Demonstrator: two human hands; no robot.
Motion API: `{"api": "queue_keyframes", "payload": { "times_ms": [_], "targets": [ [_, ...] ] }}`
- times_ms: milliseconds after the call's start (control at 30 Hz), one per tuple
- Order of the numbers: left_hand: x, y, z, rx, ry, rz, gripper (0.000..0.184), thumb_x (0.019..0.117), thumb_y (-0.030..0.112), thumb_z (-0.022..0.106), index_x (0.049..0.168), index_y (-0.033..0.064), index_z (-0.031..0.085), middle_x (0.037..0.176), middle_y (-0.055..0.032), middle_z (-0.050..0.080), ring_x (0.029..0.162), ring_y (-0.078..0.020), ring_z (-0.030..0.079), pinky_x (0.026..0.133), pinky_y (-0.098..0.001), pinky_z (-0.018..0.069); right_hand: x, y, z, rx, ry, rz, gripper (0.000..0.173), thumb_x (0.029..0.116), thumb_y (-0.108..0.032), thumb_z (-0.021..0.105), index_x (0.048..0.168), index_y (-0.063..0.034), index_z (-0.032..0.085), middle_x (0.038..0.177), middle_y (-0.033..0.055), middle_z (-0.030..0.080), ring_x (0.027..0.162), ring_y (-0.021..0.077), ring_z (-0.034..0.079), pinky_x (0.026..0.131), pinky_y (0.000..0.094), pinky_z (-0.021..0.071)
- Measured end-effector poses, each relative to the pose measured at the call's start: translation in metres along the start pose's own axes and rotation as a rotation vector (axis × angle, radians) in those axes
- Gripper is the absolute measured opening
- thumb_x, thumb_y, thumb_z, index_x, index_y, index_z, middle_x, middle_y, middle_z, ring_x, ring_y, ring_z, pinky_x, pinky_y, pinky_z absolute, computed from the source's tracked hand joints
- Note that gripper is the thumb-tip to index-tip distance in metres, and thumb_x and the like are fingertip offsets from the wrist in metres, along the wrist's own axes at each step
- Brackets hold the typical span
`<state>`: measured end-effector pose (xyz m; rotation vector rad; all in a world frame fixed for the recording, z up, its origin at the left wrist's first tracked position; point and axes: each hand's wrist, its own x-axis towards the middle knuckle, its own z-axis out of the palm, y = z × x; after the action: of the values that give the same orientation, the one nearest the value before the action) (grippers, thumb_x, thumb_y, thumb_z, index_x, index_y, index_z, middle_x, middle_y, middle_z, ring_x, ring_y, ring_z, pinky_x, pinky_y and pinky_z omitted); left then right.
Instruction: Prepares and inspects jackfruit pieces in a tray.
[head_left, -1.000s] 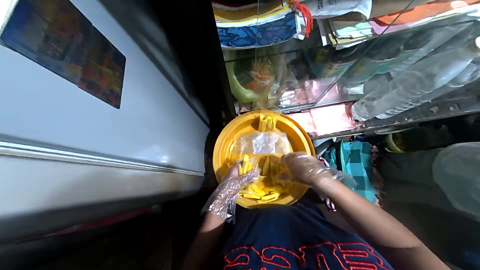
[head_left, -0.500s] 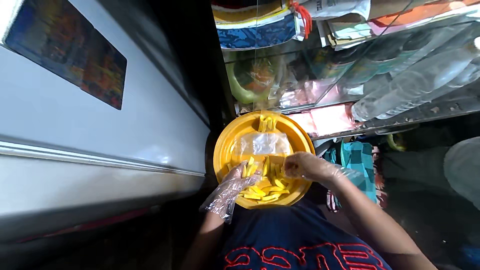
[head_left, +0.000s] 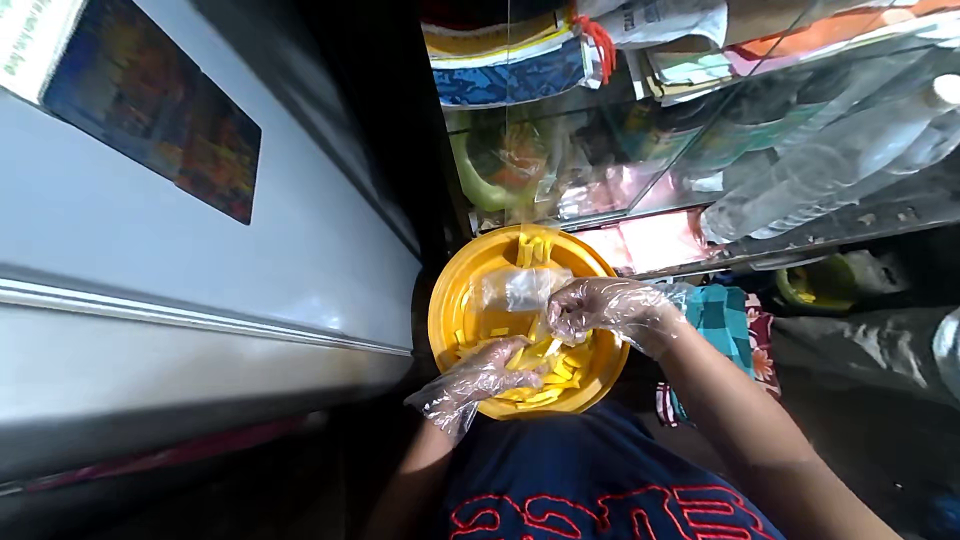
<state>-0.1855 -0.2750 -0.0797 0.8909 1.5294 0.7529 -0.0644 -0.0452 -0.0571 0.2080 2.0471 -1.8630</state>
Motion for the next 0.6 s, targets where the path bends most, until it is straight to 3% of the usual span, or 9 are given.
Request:
{"api": "queue_keyframes", "payload": {
  "times_ms": [100,200,333,500,600],
  "targets": [
    [0.001,-0.001,0.000,0.020,-0.042,0.011,0.055,0.0922,0.024,0.074,0.137,-0.0004,0.054,0.122,-0.0136,0.066,0.109,-0.0135,0.064,0.101,-0.0344,0.0493,0.008,-0.003,-0.005,-0.094,-0.055,0.010,0.008,0.0925,0.001,0.065,0.097,-0.0046,0.069,0.075,-0.0010,0.064,0.063,0.0016,0.058,0.061,0.0184,0.0501],
    [0.003,-0.007,0.002,-0.070,-0.053,0.070,0.059,0.0896,0.021,0.076,0.138,-0.0020,0.052,0.119,-0.0083,0.067,0.106,-0.0051,0.064,0.098,-0.0247,0.0508,0.015,-0.007,0.000,-0.142,-0.013,0.078,0.009,0.0949,0.000,0.065,0.102,-0.0034,0.069,0.080,0.0027,0.065,0.067,0.0049,0.059,0.064,0.0223,0.0525],
    [0.002,-0.014,0.004,-0.218,-0.036,0.129,0.057,0.0857,0.017,0.078,0.134,-0.0015,0.054,0.114,-0.0024,0.070,0.102,-0.0024,0.066,0.095,-0.0228,0.0534,0.010,-0.011,0.004,-0.160,0.048,0.068,0.010,0.0937,0.002,0.066,0.102,-0.0037,0.069,0.083,0.0029,0.065,0.070,0.0057,0.059,0.067,0.0227,0.0518],
    [0.006,-0.021,0.008,-0.355,-0.052,0.145,0.054,0.0858,0.013,0.078,0.132,-0.0006,0.053,0.109,-0.0017,0.070,0.097,-0.0045,0.068,0.090,-0.0241,0.0562,0.012,-0.019,0.013,-0.295,0.011,0.082,0.008,0.0914,-0.002,0.072,0.098,-0.0061,0.072,0.087,0.0049,0.069,0.078,0.0116,0.063,0.074,0.0329,0.0544],
    [0.008,-0.020,0.012,-0.352,-0.034,0.133,0.049,0.0856,0.013,0.078,0.128,-0.0002,0.058,0.108,-0.0019,0.071,0.096,-0.0053,0.068,0.091,-0.0257,0.0564,0.019,-0.032,0.027,-0.397,-0.018,0.104,0.009,0.0934,-0.006,0.071,0.102,-0.0066,0.073,0.091,0.0071,0.069,0.082,0.0156,0.064,0.078,0.0388,0.0537]
  ]
}}
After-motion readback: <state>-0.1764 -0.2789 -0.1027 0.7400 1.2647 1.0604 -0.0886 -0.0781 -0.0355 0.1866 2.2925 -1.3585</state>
